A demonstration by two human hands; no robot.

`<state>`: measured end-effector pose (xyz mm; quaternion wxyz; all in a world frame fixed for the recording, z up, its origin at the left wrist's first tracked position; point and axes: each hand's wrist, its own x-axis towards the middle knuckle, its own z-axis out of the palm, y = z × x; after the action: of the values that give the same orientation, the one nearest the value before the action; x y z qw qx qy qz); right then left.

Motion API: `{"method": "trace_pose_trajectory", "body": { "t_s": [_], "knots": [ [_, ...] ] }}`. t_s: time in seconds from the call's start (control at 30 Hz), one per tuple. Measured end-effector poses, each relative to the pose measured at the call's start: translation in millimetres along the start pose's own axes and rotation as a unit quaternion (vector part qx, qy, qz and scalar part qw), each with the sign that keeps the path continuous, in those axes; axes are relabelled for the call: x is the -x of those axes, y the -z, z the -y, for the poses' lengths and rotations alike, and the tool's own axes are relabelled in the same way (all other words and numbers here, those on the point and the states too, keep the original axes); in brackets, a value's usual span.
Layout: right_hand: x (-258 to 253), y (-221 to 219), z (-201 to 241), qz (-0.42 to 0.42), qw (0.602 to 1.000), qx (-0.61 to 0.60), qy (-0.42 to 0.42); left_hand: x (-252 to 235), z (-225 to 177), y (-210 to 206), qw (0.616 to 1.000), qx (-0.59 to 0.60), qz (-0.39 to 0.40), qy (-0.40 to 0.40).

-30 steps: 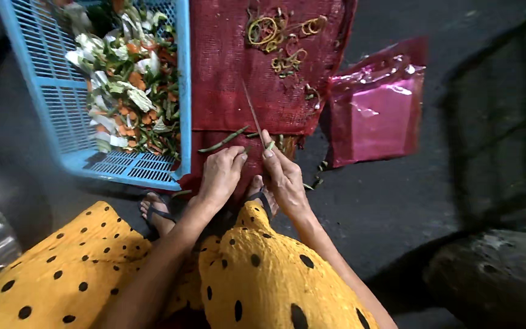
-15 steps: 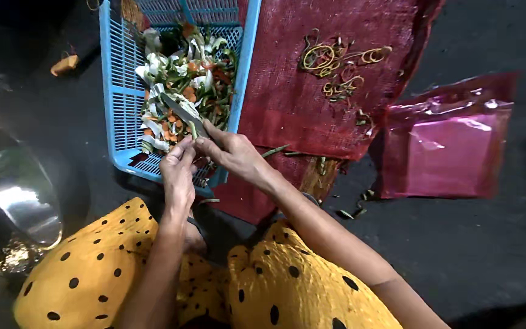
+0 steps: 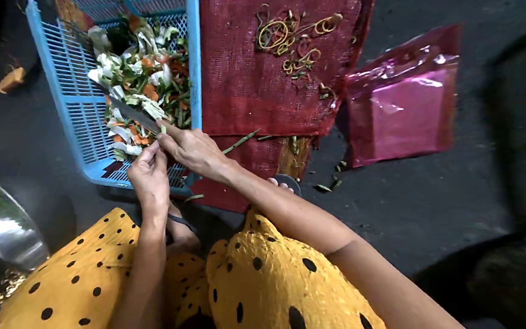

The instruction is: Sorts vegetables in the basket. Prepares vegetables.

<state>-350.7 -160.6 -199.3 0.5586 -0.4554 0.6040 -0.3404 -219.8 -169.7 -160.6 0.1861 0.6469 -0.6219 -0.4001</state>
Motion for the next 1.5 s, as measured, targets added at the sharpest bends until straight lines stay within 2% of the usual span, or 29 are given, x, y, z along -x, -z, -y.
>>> {"method": "trace_pose_trajectory", "body": {
  "t_s": [0.17,0.37,0.47,0.53,0.6,0.67,0.7,0.8,0.83,0.87,1.03,1.17,1.27,1.4,1.5],
  "knots": [
    [-5,8,-1,0.045,0.998,-0.051,-0.002,-5,5,-2,0.999,-0.037,-0.012,-0.030],
    [0,10,19,0.069,0.984,-0.159,0.052,-6,13,-7,0.994,0.069,-0.027,0.080],
    [-6,10,27,0.111,0.964,-0.243,-0.015,2,14,-12,0.997,0.039,0.007,0.074],
    [-11,10,28,0.154,0.938,-0.305,-0.050,13,14,-23,0.996,0.032,-0.014,0.078],
    [-10,10,33,0.172,0.922,-0.339,-0.076,29,13,-35,0.991,-0.075,-0.044,0.100],
    [-2,13,39,0.143,0.937,-0.311,-0.061,50,7,-42,0.972,-0.213,0.030,0.098],
    [4,21,42,0.134,0.949,-0.283,-0.044,61,6,-46,0.961,-0.255,0.081,0.063],
    [23,40,37,0.052,0.973,-0.224,0.028,75,6,-67,0.916,-0.312,0.215,-0.130],
    [25,49,31,0.025,0.975,-0.217,0.041,71,6,-80,0.909,-0.306,0.221,-0.178],
    [30,60,23,-0.001,0.977,-0.210,0.042,64,4,-94,0.904,-0.310,0.222,-0.195],
    [74,104,-38,-0.170,0.972,-0.160,0.012,17,27,-148,0.887,-0.343,0.238,-0.198],
    [133,110,-71,-0.223,0.958,-0.164,-0.071,0,47,-159,0.882,-0.343,0.181,-0.268],
    [153,97,-98,-0.259,0.940,-0.164,-0.148,8,29,-146,0.900,-0.280,0.235,-0.239],
    [161,71,-118,-0.291,0.915,-0.143,-0.239,27,-5,-124,0.923,-0.101,0.348,-0.131],
    [165,60,-121,-0.279,0.915,-0.128,-0.263,32,-11,-120,0.915,-0.011,0.390,-0.104]
  ]
}}
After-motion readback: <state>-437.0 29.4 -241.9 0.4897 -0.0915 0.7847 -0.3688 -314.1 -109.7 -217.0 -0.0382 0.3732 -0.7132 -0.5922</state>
